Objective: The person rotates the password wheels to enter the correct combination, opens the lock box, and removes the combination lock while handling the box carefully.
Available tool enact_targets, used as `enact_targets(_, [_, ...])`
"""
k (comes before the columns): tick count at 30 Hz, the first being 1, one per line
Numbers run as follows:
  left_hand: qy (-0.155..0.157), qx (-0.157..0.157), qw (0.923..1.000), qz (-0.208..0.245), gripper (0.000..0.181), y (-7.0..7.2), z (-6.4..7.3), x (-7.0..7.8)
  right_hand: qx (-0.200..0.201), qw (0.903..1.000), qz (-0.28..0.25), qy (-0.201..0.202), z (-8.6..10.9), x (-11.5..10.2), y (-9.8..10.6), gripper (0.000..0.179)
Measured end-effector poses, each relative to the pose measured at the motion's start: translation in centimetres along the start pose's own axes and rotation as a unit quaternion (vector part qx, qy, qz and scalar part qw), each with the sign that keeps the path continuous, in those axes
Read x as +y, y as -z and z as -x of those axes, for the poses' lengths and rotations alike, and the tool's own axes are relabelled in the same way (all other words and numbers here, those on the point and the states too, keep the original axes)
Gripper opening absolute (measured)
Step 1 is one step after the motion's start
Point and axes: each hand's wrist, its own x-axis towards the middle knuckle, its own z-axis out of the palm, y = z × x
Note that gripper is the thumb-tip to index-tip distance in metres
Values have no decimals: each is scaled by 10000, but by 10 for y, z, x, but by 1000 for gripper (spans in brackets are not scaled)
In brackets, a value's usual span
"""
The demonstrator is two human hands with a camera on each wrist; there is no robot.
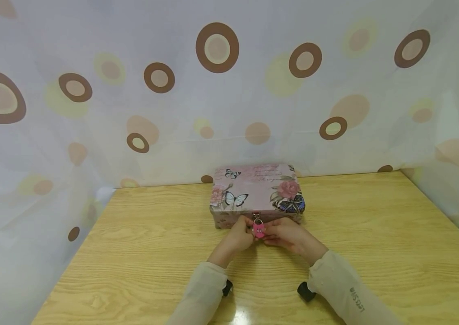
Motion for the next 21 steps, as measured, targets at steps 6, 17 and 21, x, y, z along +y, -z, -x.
enact_targets(6, [73,-45,9999,113,21,-1,0,0,6,9999,-17,148,0,2,-1,36])
enact_targets(17, [93,-21,9998,172,26,1,0,-2,139,9996,-125,-219,0,-1,-1,33])
enact_targets(21, [122,-23,9998,147,26,1,0,-2,173,9994,-77,-274,1,-2,-1,33])
